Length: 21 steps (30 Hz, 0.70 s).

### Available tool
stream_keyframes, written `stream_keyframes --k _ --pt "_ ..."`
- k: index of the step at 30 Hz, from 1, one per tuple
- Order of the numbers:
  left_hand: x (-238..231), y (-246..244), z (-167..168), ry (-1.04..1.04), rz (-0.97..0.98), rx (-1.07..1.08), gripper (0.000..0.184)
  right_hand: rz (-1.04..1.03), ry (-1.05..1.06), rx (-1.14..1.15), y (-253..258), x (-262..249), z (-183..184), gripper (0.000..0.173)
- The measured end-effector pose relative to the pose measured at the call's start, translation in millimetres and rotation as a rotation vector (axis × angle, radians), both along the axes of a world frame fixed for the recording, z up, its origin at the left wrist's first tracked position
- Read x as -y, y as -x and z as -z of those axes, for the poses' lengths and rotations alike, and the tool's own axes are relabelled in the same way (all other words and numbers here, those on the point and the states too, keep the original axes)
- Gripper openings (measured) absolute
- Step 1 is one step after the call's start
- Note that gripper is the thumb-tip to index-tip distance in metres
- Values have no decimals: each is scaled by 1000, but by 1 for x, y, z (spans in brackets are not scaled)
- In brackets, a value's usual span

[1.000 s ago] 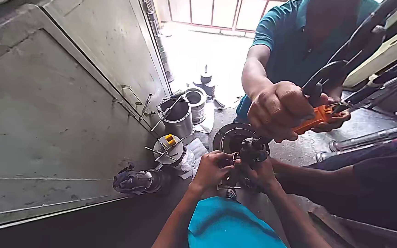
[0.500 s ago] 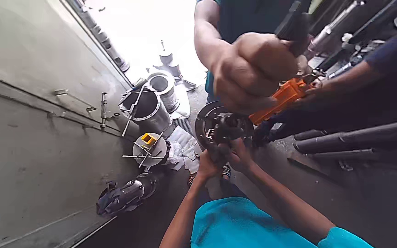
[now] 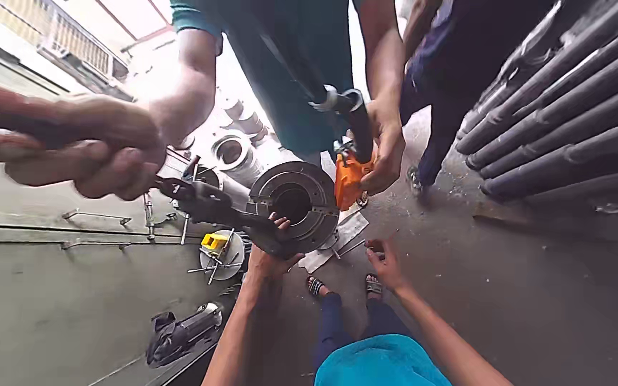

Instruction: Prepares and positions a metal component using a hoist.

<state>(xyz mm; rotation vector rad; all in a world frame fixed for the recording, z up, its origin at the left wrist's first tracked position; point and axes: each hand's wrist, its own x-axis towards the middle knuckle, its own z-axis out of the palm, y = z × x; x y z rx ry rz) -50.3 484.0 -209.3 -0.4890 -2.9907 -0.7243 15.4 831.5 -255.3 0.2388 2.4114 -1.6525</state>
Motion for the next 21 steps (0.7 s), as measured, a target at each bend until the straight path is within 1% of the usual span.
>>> stream_keyframes --k 3,7,8,11,12,15,17,18,19,20,21 --pt "-2 4 11 -27 59 -96 87 -51 -3 223 -1 -26 42 45" --pt "-7 17 20 -112 114 -246 83 -27 45 373 -7 -42 112 44" --pt "-5 18 25 -113 137 -278 83 -4 59 409 -12 -43 135 44" --pt "-2 9 31 -16 177 -350 83 128 119 536 -39 -41 199 41" --pt "-1 9 34 -19 196 -363 80 177 134 590 -49 -39 217 40" --pt "9 3 38 -26 275 -423 59 316 199 712 -78 -27 265 42" --pt "29 15 45 -24 392 -403 48 406 206 710 -88 -21 300 42" --pt "32 12 36 -15 408 -298 44 442 216 705 -96 -16 316 42" --pt "27 2 23 -28 352 -154 41 482 224 706 -104 -7 332 42" --pt "4 -8 8 -48 206 6 39 523 237 701 -105 -6 347 41" --pt "-31 -23 -11 -89 -29 174 32 568 256 714 -110 3 362 41"
